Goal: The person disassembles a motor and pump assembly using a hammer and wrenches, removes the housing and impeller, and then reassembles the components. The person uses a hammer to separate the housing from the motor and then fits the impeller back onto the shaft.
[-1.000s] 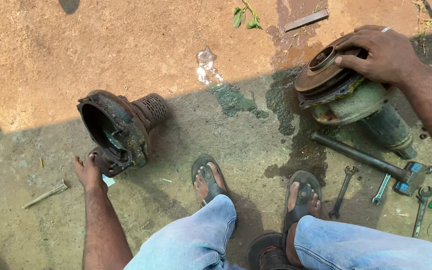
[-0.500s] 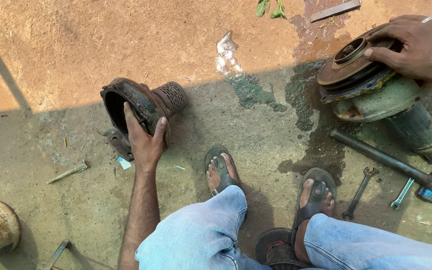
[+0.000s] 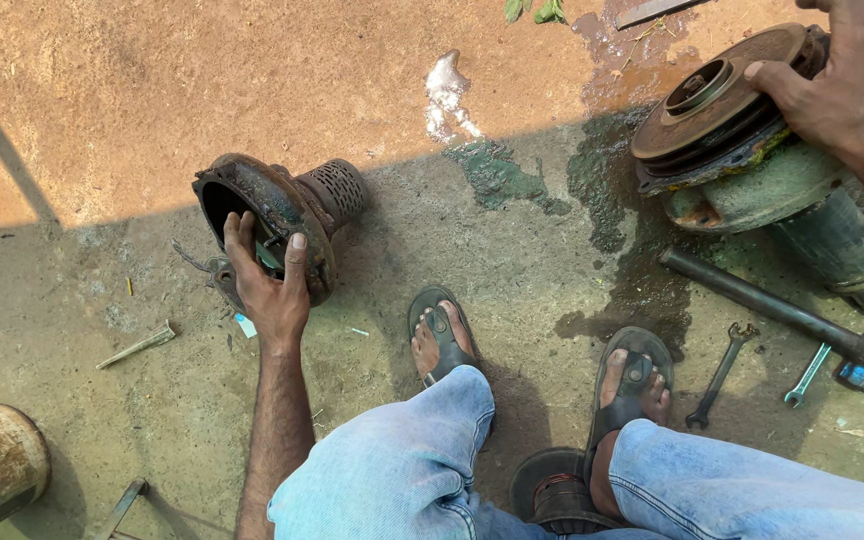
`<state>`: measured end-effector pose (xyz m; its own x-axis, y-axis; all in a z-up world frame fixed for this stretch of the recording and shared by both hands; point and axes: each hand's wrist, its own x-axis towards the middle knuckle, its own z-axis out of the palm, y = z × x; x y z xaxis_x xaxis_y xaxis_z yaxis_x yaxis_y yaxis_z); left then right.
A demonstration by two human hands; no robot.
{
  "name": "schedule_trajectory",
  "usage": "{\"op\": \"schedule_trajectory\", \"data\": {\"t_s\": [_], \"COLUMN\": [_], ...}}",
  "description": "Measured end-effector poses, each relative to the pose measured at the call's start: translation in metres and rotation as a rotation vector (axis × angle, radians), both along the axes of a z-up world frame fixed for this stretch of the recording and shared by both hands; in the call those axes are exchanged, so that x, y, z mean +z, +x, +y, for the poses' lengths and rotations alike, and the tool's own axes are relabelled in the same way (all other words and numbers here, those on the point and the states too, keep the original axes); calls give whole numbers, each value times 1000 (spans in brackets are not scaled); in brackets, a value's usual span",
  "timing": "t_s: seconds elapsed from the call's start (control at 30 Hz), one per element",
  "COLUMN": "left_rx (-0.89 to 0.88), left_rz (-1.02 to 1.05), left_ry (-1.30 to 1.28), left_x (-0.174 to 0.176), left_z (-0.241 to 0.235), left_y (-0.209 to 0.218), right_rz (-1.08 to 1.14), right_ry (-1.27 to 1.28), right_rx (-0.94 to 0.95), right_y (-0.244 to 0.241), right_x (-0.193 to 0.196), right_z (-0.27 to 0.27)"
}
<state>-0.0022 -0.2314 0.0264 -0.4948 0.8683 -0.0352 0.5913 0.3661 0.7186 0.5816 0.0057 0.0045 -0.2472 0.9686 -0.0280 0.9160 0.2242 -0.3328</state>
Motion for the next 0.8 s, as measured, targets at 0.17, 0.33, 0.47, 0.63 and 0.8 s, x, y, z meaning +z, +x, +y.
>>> {"op": "schedule_trajectory", "data": {"t_s": [0.17, 0.33, 0.47, 0.63, 0.8], "left_rx": [-8, -61, -134, -243, -373], "left_rz": [-199, -177, 59, 45, 91], "left_ry": [155, 222, 292, 328, 297], "left_x": [-4, 12, 35, 63, 89], "left_z": [1, 4, 15, 39, 69], "left_y": [-5, 2, 14, 16, 28], "right_rz": [362, 434, 465, 702, 954], "right_ry": [-83, -239, -325, -430, -510], "right_rx": [-345, -563, -744, -912, -969], "right_y": [8, 25, 30, 23, 19], "right_x": [5, 6, 23, 24, 14], "right_z": [-11, -15, -33, -48, -54]}}
